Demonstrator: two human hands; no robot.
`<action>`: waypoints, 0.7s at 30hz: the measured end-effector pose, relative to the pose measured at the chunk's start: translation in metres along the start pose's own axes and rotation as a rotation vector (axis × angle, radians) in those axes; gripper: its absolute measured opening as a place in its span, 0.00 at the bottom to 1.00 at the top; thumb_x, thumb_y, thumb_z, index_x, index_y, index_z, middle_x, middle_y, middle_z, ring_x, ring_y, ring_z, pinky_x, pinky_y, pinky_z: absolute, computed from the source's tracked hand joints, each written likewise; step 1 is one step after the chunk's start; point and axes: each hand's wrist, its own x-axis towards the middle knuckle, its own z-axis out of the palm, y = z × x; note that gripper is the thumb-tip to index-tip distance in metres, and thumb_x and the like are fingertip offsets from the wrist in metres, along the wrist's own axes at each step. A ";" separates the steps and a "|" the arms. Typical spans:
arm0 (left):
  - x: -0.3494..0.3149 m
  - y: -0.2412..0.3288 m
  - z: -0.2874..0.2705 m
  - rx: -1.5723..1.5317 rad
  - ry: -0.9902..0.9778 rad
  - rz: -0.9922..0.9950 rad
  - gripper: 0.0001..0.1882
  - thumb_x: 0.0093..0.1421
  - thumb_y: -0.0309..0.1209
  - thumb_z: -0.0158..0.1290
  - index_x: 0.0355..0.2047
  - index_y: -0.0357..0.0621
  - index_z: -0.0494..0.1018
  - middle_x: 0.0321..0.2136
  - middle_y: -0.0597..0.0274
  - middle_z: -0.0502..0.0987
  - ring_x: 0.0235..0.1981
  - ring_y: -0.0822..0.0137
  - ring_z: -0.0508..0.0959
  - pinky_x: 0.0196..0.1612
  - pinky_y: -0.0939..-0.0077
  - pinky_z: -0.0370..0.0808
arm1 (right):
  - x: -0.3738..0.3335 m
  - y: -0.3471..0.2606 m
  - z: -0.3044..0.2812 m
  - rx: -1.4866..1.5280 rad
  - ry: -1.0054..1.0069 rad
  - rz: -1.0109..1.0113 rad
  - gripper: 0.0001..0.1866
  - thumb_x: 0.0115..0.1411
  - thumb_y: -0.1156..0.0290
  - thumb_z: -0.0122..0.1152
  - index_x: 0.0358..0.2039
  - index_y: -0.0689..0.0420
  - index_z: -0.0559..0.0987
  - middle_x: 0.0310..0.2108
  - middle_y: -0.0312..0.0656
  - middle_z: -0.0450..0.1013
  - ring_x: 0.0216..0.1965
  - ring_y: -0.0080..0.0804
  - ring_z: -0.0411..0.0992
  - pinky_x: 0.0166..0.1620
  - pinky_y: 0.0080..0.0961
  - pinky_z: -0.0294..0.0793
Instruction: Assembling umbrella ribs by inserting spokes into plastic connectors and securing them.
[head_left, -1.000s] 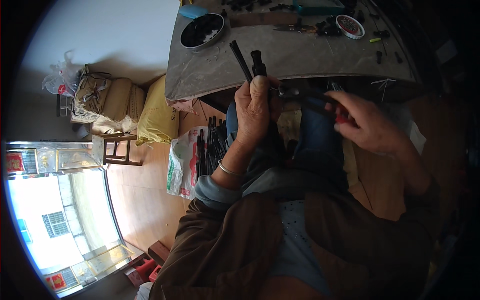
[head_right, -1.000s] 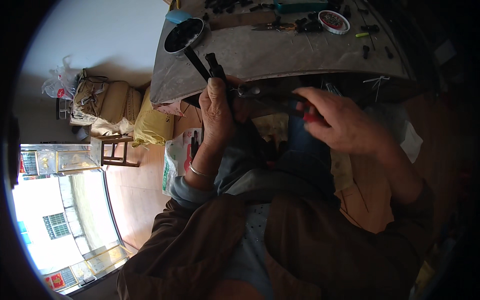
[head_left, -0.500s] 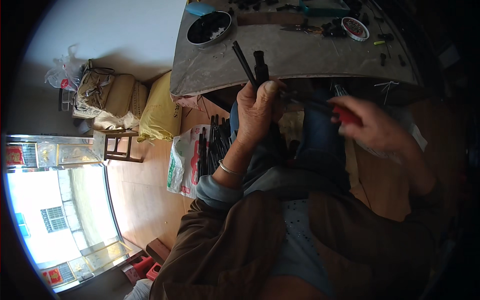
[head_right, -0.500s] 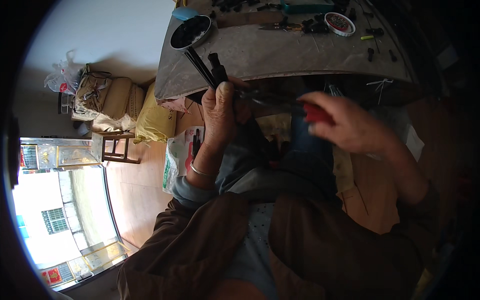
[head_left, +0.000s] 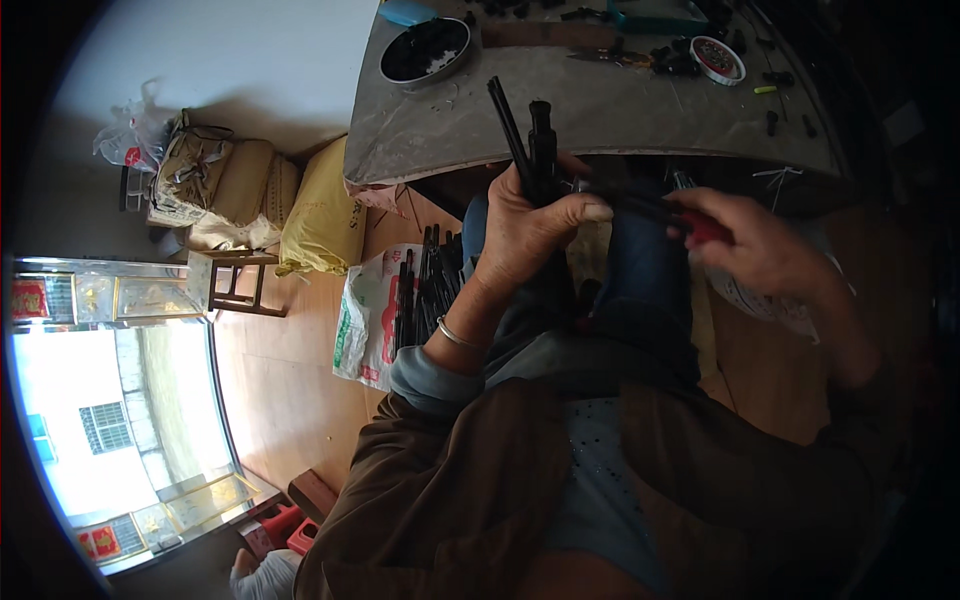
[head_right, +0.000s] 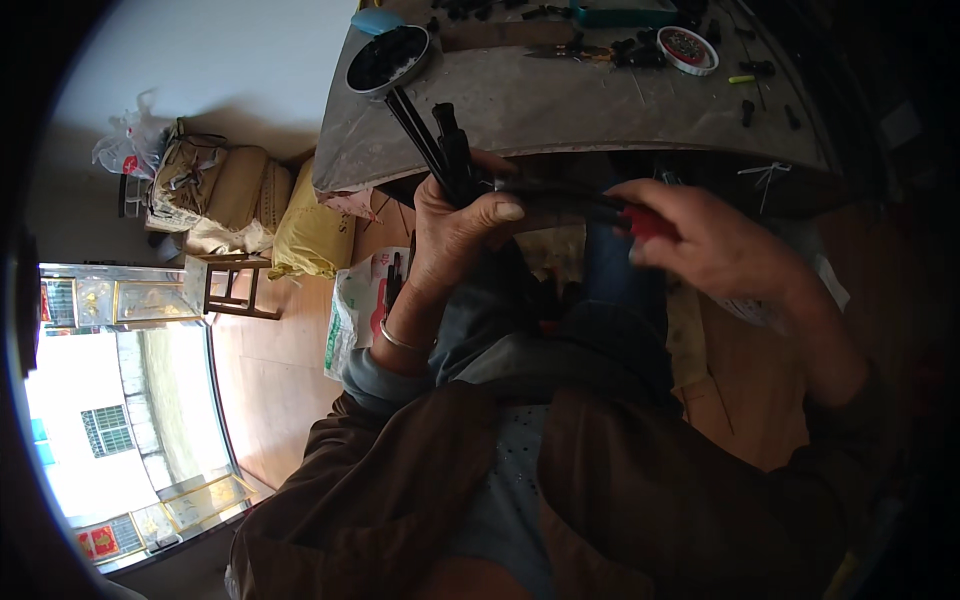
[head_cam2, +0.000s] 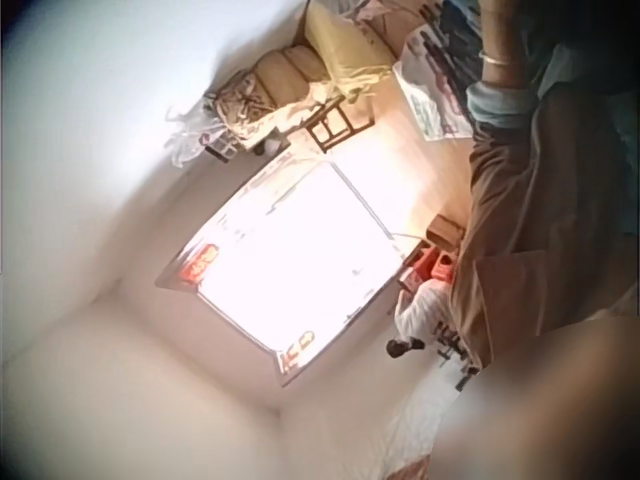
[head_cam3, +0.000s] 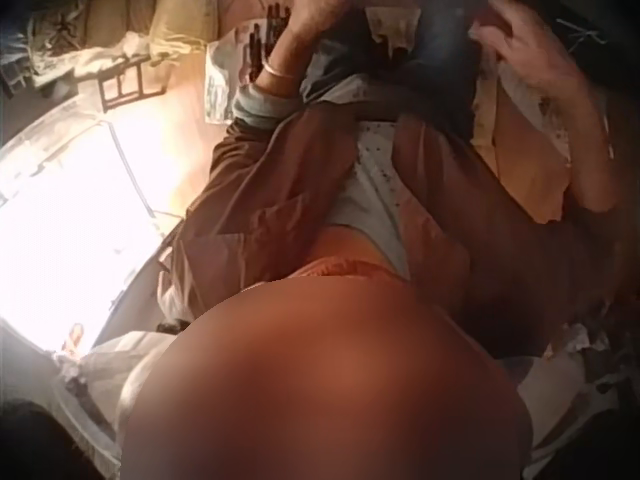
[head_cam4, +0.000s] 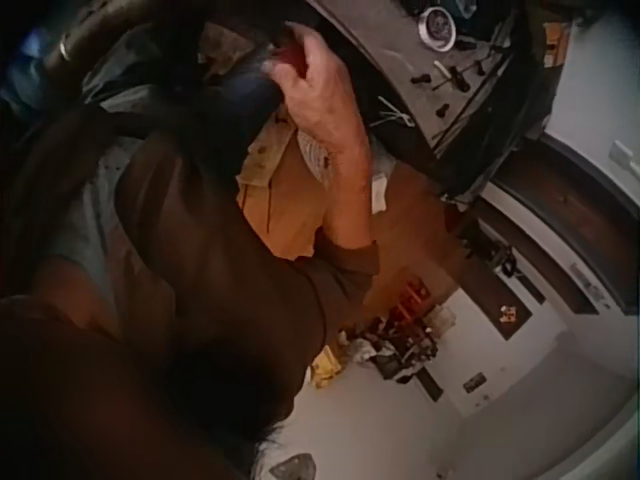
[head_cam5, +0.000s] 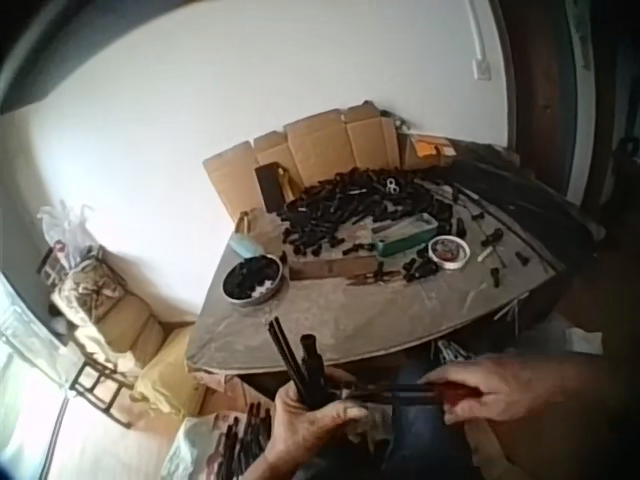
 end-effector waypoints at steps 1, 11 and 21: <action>0.000 0.000 -0.001 -0.024 0.009 0.001 0.19 0.47 0.27 0.68 0.37 0.39 0.72 0.20 0.71 0.76 0.20 0.83 0.72 0.22 0.89 0.67 | 0.001 0.013 0.002 0.098 0.077 -0.145 0.16 0.57 0.78 0.50 0.46 0.66 0.70 0.32 0.41 0.74 0.33 0.27 0.74 0.38 0.24 0.75; -0.002 0.006 0.011 0.092 -0.117 -0.009 0.20 0.45 0.29 0.69 0.36 0.40 0.72 0.26 0.71 0.77 0.29 0.81 0.74 0.33 0.86 0.73 | -0.010 0.039 0.001 0.690 -0.558 0.290 0.10 0.52 0.71 0.61 0.31 0.58 0.69 0.16 0.38 0.69 0.12 0.23 0.67 0.14 0.16 0.67; -0.004 -0.001 0.008 0.033 -0.059 0.101 0.19 0.58 0.42 0.58 0.37 0.35 0.73 0.15 0.68 0.70 0.14 0.80 0.68 0.18 0.87 0.64 | -0.012 0.036 0.026 0.787 -0.336 0.125 0.24 0.62 0.52 0.55 0.35 0.65 0.71 0.18 0.43 0.73 0.13 0.27 0.71 0.18 0.19 0.72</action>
